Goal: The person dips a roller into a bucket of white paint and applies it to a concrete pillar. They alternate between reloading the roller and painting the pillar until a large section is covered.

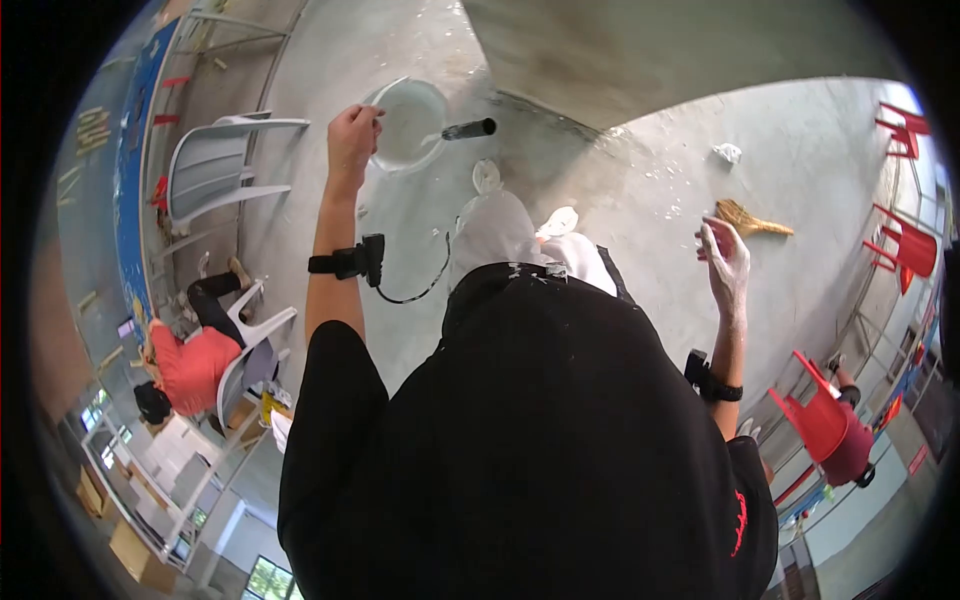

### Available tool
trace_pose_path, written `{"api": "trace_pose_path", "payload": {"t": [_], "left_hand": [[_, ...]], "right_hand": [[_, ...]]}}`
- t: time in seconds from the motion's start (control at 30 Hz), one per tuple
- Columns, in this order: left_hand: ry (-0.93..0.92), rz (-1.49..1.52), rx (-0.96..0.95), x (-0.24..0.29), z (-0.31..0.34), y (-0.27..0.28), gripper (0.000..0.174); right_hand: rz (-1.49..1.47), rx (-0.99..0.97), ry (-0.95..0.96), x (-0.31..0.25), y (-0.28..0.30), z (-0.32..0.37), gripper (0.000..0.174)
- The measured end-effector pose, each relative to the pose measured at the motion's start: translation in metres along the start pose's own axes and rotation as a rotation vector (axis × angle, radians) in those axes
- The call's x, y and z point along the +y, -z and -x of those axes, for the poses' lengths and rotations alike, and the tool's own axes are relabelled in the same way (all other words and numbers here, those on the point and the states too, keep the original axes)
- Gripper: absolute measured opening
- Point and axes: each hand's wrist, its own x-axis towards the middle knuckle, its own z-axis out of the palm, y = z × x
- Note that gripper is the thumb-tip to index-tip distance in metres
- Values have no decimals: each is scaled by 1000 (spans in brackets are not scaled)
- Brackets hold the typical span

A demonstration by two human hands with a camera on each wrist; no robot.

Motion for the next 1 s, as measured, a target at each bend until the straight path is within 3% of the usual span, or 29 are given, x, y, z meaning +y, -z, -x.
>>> {"api": "trace_pose_path", "payload": {"t": [0.13,0.33,0.5,0.53,0.6,0.7,0.8,1.0], "left_hand": [[-61,37,-18,8,-7,8,18],[-149,45,-126,0,-32,19,17],[-152,79,-245,-26,-55,23,17],[-157,86,-250,-28,-57,23,17],[-145,118,-268,-32,-59,21,17],[-157,66,-272,-36,-69,22,18],[-154,52,-258,-41,-71,19,19],[-113,66,-278,-53,-83,21,19]], "right_hand": [[0,-133,189,-77,-72,-33,27],[201,-205,546,-164,-206,-57,38],[838,-252,757,-195,-303,-62,46],[846,-245,757,-199,-318,-61,46],[1164,-358,601,-202,-343,-62,36],[1285,-408,567,-162,-383,-92,25],[1250,-296,606,-141,-394,-99,19],[1173,-365,476,-153,-382,-78,23]]}}
